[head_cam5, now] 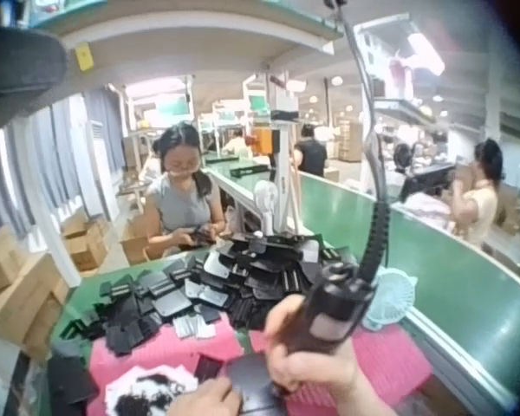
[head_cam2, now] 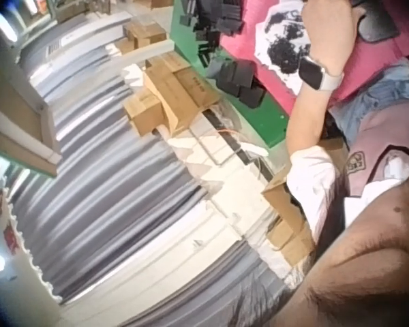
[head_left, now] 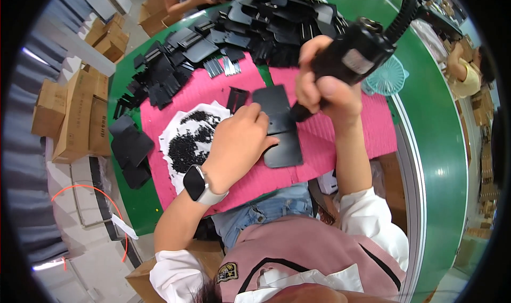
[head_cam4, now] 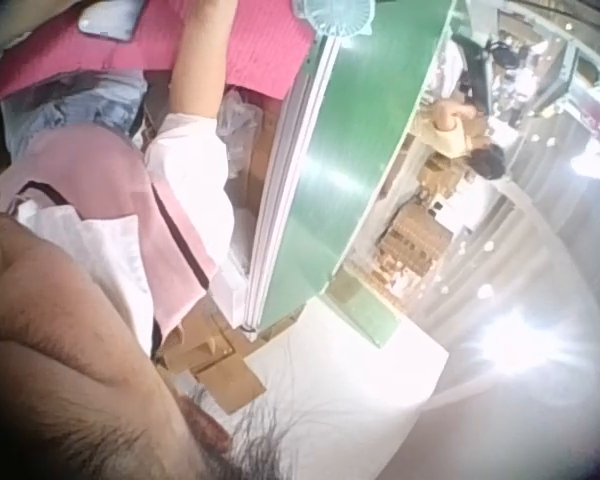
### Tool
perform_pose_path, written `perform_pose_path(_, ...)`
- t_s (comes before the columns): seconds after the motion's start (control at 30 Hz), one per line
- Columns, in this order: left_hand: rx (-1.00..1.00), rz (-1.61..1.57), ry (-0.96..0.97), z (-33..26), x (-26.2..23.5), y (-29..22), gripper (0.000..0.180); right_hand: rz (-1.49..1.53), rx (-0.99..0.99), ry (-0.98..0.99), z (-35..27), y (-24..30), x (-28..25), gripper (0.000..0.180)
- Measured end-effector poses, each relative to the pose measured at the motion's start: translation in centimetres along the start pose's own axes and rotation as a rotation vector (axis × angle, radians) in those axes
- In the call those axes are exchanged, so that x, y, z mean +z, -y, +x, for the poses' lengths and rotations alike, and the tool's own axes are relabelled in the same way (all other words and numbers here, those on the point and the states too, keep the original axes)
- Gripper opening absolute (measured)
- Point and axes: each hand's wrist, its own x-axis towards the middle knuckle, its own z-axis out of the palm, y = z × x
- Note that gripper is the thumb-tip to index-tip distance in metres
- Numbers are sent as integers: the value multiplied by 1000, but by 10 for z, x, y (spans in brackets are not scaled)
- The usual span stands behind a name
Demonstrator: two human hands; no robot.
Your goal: Assemble black plastic components by joining parts and securing them with screws using an electric screwdriver.
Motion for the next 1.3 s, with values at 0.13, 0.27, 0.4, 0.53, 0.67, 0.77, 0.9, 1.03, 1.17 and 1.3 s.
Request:
perform_pose_path(0.13, 227, 189, 97, 33, -7, -9, 54, 104, -4, -274, -9, 19, -19, 43)
perform_pose_path(0.27, 445, 297, 522, 49, 6, -7, 61, -290, 262, -387, -15, 6, -44, 39)
perform_pose_path(0.4, 512, 333, 617, 70, -4, -14, 55, -740, 248, -353, -29, -43, -78, 69)
perform_pose_path(0.53, 576, 373, 493, 66, -21, -10, 42, -1308, 113, -382, -27, -34, -54, 64)
perform_pose_path(0.67, 564, 68, 238, 46, -39, 5, 38, -1546, -214, -369, -31, -25, -35, 41)
perform_pose_path(0.77, 596, -86, 3, 32, -49, 9, 38, -999, -212, 39, -34, -20, -19, 48)
perform_pose_path(0.9, 227, -445, -186, 1, -54, 14, 47, -357, 86, 50, -61, -41, 14, 45)
perform_pose_path(1.03, -46, -771, -178, -42, -57, 19, 54, -483, 51, 395, -42, -30, 5, 38)
perform_pose_path(1.17, -228, -857, -402, -101, -82, 15, 61, -123, 285, 585, -24, -13, 44, 47)
perform_pose_path(1.3, -542, -610, -1054, -209, -119, 46, 49, -628, 289, 559, 20, -1, 58, 64)
